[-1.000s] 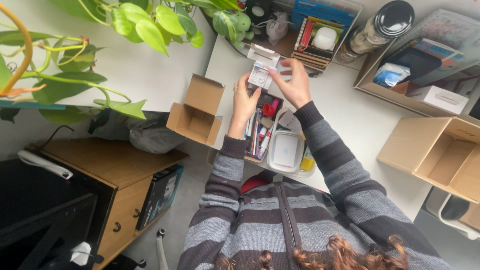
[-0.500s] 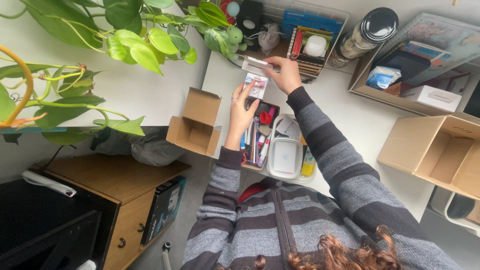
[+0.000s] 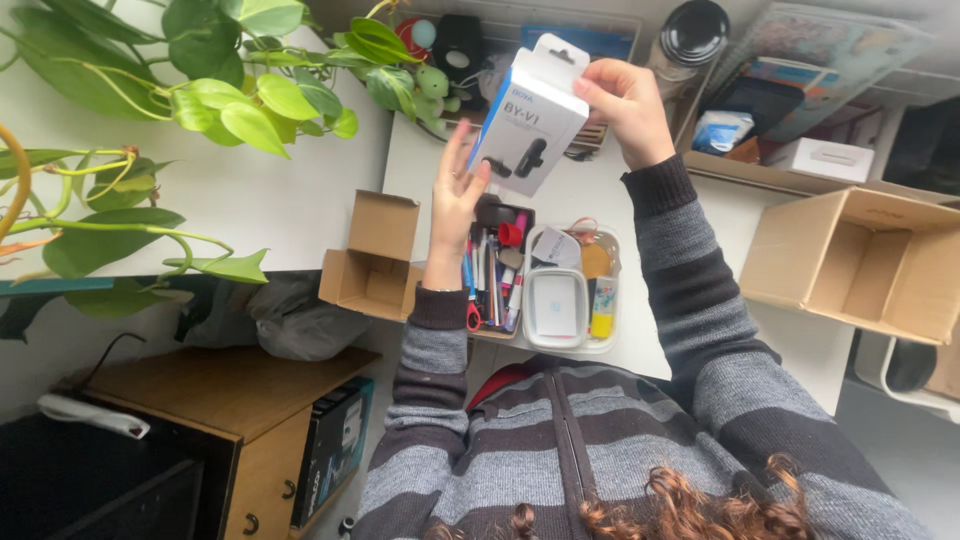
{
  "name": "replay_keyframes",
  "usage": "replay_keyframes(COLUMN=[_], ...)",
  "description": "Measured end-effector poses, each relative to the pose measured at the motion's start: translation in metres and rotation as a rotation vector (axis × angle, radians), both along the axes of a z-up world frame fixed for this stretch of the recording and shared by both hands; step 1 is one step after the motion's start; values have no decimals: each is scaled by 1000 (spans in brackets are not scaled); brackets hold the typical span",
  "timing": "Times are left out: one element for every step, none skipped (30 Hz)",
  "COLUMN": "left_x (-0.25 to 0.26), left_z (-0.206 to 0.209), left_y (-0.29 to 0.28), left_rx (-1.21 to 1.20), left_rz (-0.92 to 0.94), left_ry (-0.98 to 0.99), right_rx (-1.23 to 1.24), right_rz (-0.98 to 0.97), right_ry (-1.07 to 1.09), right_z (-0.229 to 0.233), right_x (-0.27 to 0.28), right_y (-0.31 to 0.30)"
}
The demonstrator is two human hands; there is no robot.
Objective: The person organizes and packs various items into a cardboard box on a desk. They handle a teal cloth, a black pouch, a small brown card, a tube of cream, a white electronic device, and a keyboard, placing them into the box one by one. The person also rubs cream onto their hands and places a ruler and a brown paper bag into the box.
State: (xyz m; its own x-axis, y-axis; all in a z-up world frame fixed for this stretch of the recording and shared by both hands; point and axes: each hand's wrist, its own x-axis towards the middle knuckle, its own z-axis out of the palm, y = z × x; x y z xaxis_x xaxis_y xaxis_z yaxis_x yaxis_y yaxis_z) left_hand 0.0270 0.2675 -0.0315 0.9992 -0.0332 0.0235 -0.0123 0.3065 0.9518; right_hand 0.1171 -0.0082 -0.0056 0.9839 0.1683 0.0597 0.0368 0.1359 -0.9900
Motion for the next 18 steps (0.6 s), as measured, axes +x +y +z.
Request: replay_keyframes(left_x=[-1, -2, -2, -2, -4, -6, -8, -9, -10, -10, -10, -10, -8, -7, -5, -4, -3, -1], left_z=[3, 3, 3, 3, 2, 2, 1, 2, 2, 3, 4, 6, 7, 9, 12, 14, 16, 17], left_y=[-6, -12, -19, -25, -30, -35, -41, -46, -53, -61, -67, -75, -84, -94, -105, -119, -133, -147], left_rx=[-19, -37, -55, -50, -43, -37, -36, -35, -35, -15, 7, 29, 64, 96, 125, 134, 142, 150], left_rz=[-13, -27, -44, -45, -45, -45, -55, -65, -75, -90, -104, -118, -157, -195, -235, -239, -241, -244], left_ry=[39, 79, 118, 118, 122, 125, 127, 130, 132, 128, 125, 122, 38, -48, -136, -109, -83, -57], right_rx=[9, 18, -14, -45, -75, -103, -133, -164, -176, -187, -195, -213, -234, -254, -296, -338, -383, -397], right_rz=[-4, -8, -12, -16, -20, -3, 13, 30, 28, 26, 24, 21, 16, 10, -14, -38, -59, -111], right_ry=[24, 48, 64, 81, 101, 44, -12, -68, -57, -45, -31, -63, -94, -125, -198, -271, -344, -315], right_z=[5, 10, 16, 21, 24, 27, 29, 31, 33, 35, 35, 36, 38, 41, 44, 48, 53, 59], right_x=[-6, -11, -17, -22, -28, -35, -41, -47, -51, -56, -61, -67, -73, -79, -86, -93, -101, -109], right_y=[-3, -6, -11, -16, -21, -26, -31, -37, -44, -52, -60, -69, -82, -96, -113, -132, -153, -175])
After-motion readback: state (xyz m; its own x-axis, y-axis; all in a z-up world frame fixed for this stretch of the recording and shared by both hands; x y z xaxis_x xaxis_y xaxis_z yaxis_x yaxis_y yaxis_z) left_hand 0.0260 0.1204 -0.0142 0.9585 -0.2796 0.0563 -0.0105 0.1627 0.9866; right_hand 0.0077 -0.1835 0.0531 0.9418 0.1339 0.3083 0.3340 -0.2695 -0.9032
